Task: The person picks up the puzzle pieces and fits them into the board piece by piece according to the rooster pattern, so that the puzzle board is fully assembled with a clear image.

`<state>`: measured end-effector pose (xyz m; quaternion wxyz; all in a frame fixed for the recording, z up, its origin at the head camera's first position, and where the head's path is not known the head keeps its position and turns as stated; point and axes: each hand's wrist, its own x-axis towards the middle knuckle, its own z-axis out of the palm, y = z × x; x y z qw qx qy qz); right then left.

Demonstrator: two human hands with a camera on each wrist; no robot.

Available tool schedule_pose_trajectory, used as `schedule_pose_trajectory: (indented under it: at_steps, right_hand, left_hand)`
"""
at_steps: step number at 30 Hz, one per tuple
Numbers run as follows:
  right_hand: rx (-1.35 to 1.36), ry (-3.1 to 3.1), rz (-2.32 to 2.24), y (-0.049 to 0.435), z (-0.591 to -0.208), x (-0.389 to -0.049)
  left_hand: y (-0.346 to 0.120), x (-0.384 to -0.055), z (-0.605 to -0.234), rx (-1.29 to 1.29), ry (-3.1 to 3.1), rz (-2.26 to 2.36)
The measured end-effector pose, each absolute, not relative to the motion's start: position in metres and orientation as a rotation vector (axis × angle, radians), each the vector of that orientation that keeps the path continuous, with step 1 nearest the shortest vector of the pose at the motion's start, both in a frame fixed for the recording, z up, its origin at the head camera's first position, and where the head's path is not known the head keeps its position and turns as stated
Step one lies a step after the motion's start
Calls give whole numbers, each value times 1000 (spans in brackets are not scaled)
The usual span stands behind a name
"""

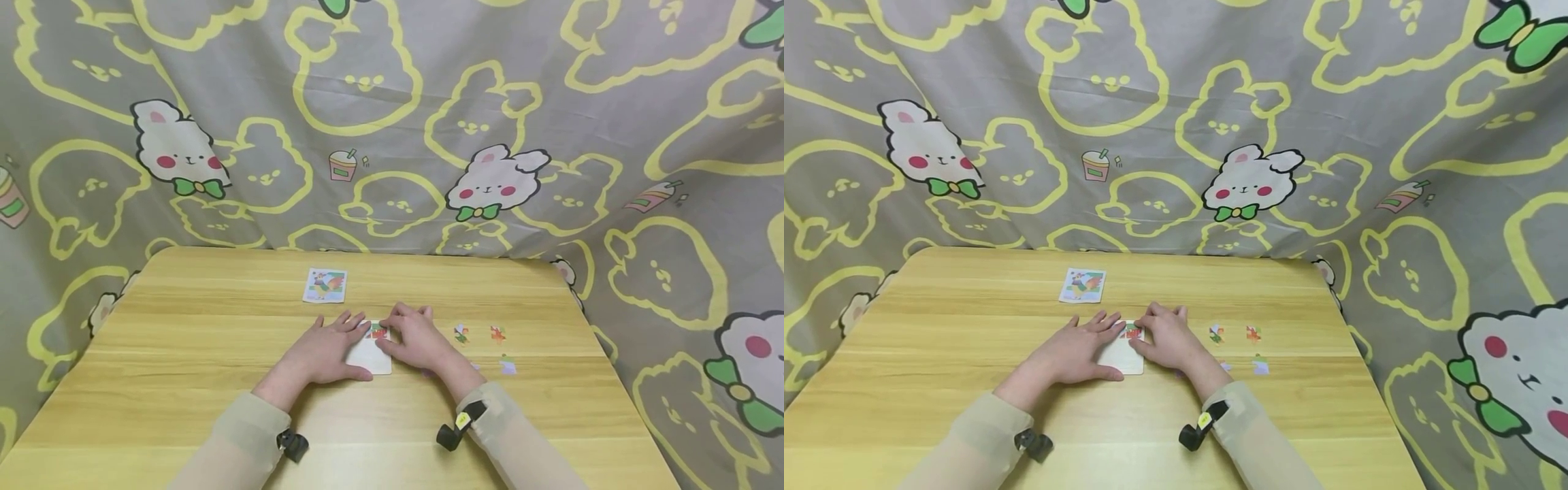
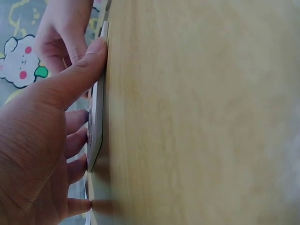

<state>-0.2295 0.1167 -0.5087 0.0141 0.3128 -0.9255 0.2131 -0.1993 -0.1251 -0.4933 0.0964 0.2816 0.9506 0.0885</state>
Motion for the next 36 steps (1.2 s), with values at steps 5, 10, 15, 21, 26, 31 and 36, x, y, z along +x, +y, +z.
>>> schedule_pose_trajectory:
  at_steps: [5,10,15,21,26,31,36]
  right_hand:
    - [984,-2861,660,117,-511,-230]
    - [928,-2839,682,114,-514,-229]
    - [851,-2838,751,110,-517,-228]
    - [840,-2875,881,115,-518,-229]
    - [873,-2882,933,120,-517,-229]
    - [866,-2865,924,120,-518,-228]
    - [830,-2869,909,119,-519,-229]
  left_hand:
    - [-125,-199,-493,825,2810,270]
    - [-124,-199,-491,819,2804,285]
    - [-124,-199,-489,827,2801,297]
    - [-122,-199,-487,810,2796,281]
    - [-118,-198,-485,821,2802,251]
    - [-112,-198,-488,861,2809,245]
    - [-113,-199,-492,840,2815,271]
